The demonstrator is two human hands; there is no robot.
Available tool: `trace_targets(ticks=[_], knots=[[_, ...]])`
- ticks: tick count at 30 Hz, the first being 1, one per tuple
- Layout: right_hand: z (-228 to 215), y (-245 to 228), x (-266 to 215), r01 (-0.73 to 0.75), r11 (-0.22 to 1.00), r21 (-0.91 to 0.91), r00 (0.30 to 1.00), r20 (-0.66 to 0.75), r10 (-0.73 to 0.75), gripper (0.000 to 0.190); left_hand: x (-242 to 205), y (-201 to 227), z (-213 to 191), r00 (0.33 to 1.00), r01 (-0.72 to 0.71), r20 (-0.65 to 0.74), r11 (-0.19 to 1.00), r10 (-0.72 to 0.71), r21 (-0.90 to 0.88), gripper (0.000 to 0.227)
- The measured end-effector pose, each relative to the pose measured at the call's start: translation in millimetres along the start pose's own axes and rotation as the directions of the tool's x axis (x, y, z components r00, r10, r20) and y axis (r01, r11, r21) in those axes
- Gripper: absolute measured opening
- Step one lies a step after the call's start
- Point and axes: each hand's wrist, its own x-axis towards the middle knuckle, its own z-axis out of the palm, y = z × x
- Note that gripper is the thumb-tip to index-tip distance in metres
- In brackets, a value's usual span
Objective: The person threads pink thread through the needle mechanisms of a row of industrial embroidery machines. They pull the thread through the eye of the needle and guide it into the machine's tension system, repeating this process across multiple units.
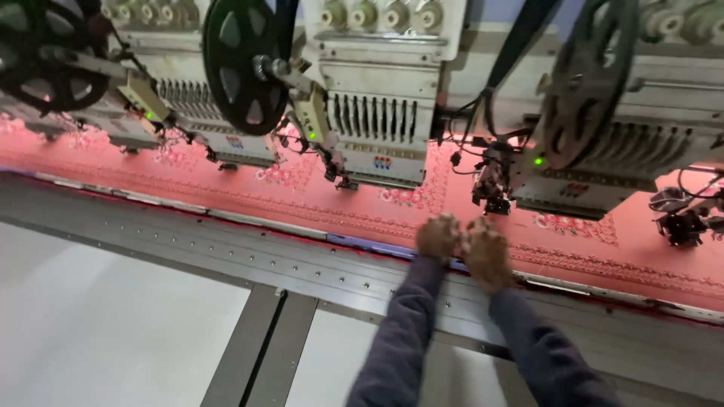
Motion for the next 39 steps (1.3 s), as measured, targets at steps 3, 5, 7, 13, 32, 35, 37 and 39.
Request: trace_targets(ticks=[3, 5, 7, 13, 32, 35, 37, 39], knots=[[20, -43, -5, 0.021, 1.0, 0.002, 1.0, 0.012, -0.021, 0.025, -1, -46, -56, 0.997, 0.063, 0.042, 0.989, -0.069, 0.136, 0.028], [32, -79, -11, 0.032, 0.999, -0.019, 0.999, 0.027, -0.032, 0.026, -14, -79, -95, 0.987, 0.13, 0.077, 0.98, -0.143, 0.148, 0.029], [31, -121, -20, 0.219, 0.971, -0.095, 0.961, 0.195, -0.198, 0.023, -38, -105, -132, 0.992, 0.114, -0.071, 0.966, -0.1, 0.233, 0.022], [58, -195, 0, 0.208, 0.974, 0.091, 0.966, 0.135, -0.219, 0.031, 31, -211, -98, 0.908, 0.089, -0.419, 0.966, 0.022, 0.243, 0.009], [75, -251, 39, 0.014, 0.985, 0.174, 0.954, 0.292, -0.066, 0.063, 3, -162, -162, 0.929, 0.183, -0.34, 0.979, -0.144, 0.088, 0.05], [76, -249, 44, -0.001, 0.986, 0.169, 0.95, 0.307, -0.052, 0.061, 6, -160, -164, 0.949, 0.238, -0.238, 0.964, -0.205, 0.119, 0.052], [78, -245, 45, -0.01, 0.98, 0.2, 0.95, 0.308, -0.053, 0.062, 14, -165, -154, 0.949, 0.249, -0.22, 0.965, -0.227, 0.08, 0.05], [87, -242, 46, -0.011, 0.981, 0.194, 0.948, 0.315, -0.051, 0.063, 18, -173, -152, 0.95, 0.261, -0.205, 0.96, -0.237, 0.097, 0.049]])
